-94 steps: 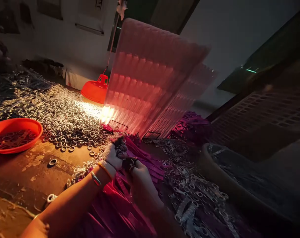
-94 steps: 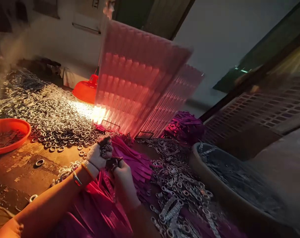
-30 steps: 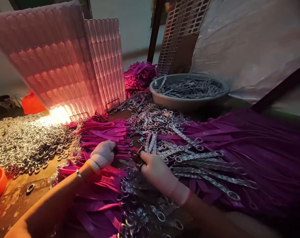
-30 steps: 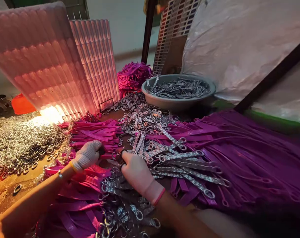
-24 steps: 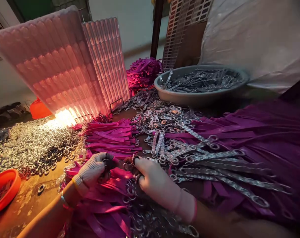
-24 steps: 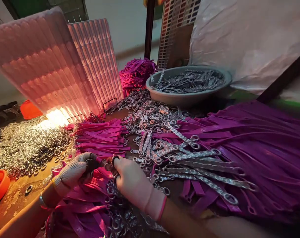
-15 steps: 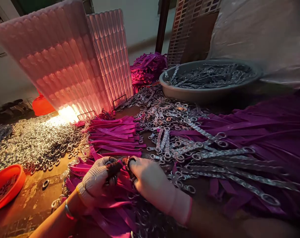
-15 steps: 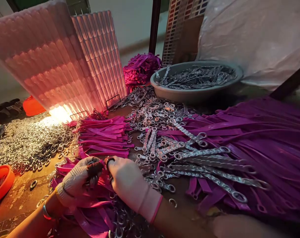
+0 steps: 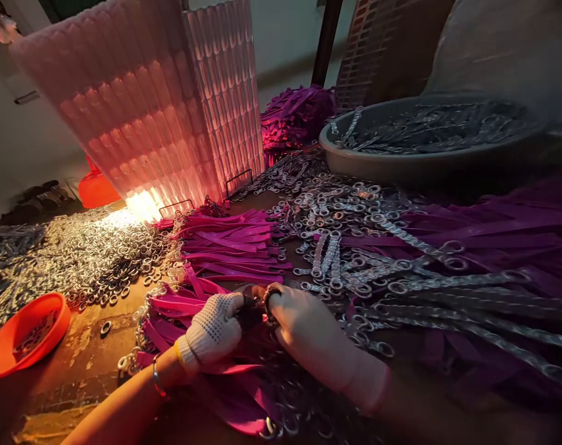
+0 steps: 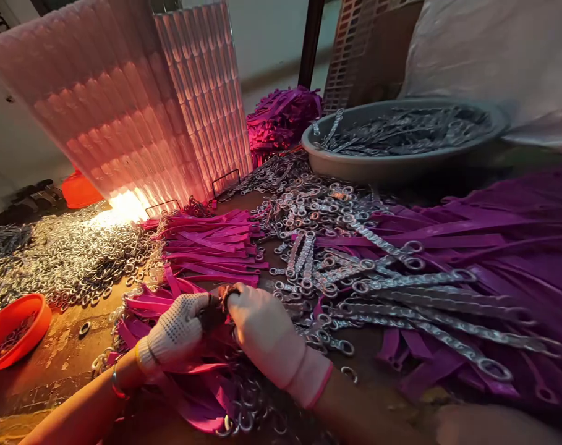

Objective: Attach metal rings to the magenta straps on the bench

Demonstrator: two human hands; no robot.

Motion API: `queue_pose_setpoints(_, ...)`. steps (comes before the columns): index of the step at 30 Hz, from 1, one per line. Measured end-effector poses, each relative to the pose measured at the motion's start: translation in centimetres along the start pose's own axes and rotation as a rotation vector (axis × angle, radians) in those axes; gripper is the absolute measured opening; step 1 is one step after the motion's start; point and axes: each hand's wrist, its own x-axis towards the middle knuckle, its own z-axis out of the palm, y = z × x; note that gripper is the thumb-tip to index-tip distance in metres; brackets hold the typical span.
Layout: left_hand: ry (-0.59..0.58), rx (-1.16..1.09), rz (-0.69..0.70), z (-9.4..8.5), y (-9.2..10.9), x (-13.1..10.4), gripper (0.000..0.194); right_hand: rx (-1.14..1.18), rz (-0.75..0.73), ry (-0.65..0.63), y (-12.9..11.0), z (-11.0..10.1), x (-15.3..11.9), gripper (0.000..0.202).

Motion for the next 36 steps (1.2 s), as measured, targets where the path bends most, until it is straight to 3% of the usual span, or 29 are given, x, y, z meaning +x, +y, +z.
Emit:
queue_pose_setpoints(6,0.034,-0.231,-0.111,0.9,0.2,-0.3,0.012,0.073,0.242,-0.427,-0.9,-4.0,0.5,0.034)
queue_pose_setpoints(9,-0.007,-0.345,-0.165,1.5,-0.1,-0.7,0.011,-0.004,0.315,-0.524,-1.6,-4.6,0.5,0.030)
queue_pose_setpoints(16,-0.065,-0.427,-0.220,1.7,-0.6,-1.3,0.001,-0.115,0.049,-0.516,-2.7,-3.5,0.1,0.022)
queue_pose_setpoints(19,-0.048,-0.439,-0.196,1.2,0.1,-1.0,0.006,-0.106,0.067,-0.514,-2.4,-3.2,0.1,0.022)
queue_pose_setpoints(22,-0.017,-0.299,-0.131,0.7,0.9,-0.8,0.017,-0.061,0.089,-0.454,-1.8,-2.9,-0.2,0.028)
queue_pose_setpoints(26,-0.037,-0.317,-0.235,1.0,0.8,-0.9,0.028,-0.038,0.194,-0.336,-1.7,-2.6,-0.6,0.037)
queue_pose_setpoints(32,0.078,-0.268,-0.181,2.1,0.0,-1.4,0.018,-0.029,0.262,-0.444,-1.8,-3.1,0.1,0.037)
queue_pose_setpoints(36,0.069,-0.178,-0.145,2.1,-0.1,-1.5,0.013,-0.111,0.112,-0.516,-1.3,-3.2,0.2,0.025)
